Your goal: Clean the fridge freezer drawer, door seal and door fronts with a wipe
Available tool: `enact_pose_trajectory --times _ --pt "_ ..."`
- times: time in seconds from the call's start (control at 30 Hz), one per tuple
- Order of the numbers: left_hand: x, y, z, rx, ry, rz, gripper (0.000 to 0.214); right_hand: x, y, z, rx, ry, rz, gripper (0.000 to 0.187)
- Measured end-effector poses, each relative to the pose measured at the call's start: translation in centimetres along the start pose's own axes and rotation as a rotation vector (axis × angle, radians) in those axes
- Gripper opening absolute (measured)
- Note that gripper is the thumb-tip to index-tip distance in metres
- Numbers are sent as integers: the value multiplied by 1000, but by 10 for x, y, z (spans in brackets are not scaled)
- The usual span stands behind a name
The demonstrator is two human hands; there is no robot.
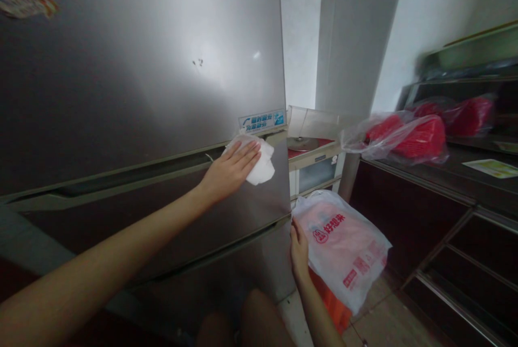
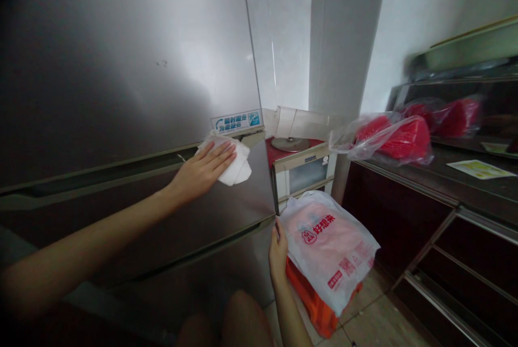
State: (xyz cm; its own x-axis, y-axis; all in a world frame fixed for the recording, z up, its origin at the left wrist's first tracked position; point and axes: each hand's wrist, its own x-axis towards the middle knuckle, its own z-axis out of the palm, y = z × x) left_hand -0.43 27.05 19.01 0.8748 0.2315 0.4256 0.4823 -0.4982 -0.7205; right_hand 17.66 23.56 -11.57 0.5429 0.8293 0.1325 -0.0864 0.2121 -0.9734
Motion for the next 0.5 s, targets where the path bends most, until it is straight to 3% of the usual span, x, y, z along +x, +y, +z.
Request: enact_pose_trajectory --times 0.13,0.33,0.5 --pt "-24 39 29 -75 -20 85 41 0 5 -5 -5 9 17 62" --pt "-82 106 75 -225 -154 171 40 -4 10 -10 -17 20 16 59" --pt "-116 133 94 -332 -204 201 40 -5 11 -8 -25 0 16 62"
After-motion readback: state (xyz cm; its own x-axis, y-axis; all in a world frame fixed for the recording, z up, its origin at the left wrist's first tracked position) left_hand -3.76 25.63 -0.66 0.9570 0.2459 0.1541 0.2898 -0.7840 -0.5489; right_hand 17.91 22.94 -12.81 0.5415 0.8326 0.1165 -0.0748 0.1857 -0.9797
